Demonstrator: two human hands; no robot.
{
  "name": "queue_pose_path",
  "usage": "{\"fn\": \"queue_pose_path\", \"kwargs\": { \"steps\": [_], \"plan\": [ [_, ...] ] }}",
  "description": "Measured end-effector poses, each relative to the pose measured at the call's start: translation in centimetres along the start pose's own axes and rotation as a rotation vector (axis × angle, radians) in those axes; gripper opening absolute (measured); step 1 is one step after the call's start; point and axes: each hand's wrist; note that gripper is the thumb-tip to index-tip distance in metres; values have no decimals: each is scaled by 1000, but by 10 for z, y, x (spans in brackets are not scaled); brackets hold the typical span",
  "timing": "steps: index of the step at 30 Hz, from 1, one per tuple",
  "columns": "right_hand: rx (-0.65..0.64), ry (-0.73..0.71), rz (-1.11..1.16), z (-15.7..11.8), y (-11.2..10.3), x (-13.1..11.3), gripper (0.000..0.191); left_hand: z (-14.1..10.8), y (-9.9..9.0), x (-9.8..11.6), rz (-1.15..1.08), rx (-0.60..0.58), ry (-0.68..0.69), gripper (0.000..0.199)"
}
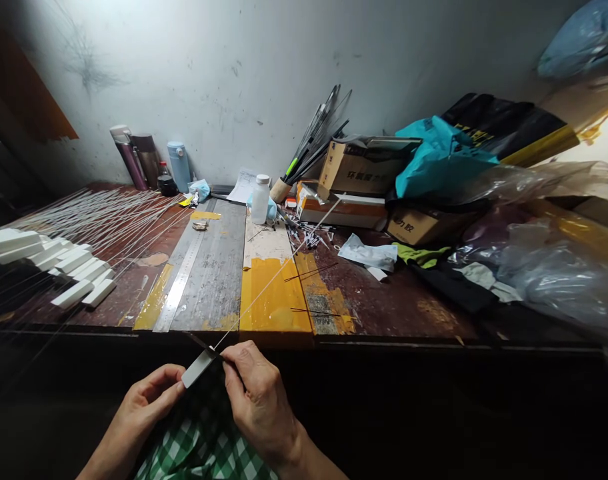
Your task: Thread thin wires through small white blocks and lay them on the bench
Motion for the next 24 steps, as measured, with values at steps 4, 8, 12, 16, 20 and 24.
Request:
{"fn": "queue_pose_path", "kwargs": {
  "steps": [4,8,12,16,20,24],
  "plan": [
    [12,-55,-12,-1,5,2,27,3,-5,-8,-44,-46,44,27],
    [41,-94,-27,-5,12,9,35,5,-9,-6,-139,-108,119,56],
    [29,-112,-38,-8,18,10,36,3,-1,10,-68,-181,113,52],
    [-4,-168,-92,-12,11,3,31,2,4,20,-19,-154,38,47],
    [7,-125,-131,-2,-21,-1,20,8,-10,15,-71,-53,-18,53],
    [262,94,-355,44,-53,7,16,15,-26,10,-49,67,3,64]
  ]
}}
Point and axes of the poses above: each hand's wrist, its own z-axis towards the middle knuckle, its own y-axis out of the palm, x = y × z, and after that the axes turned 15 degrees about y, right-handed
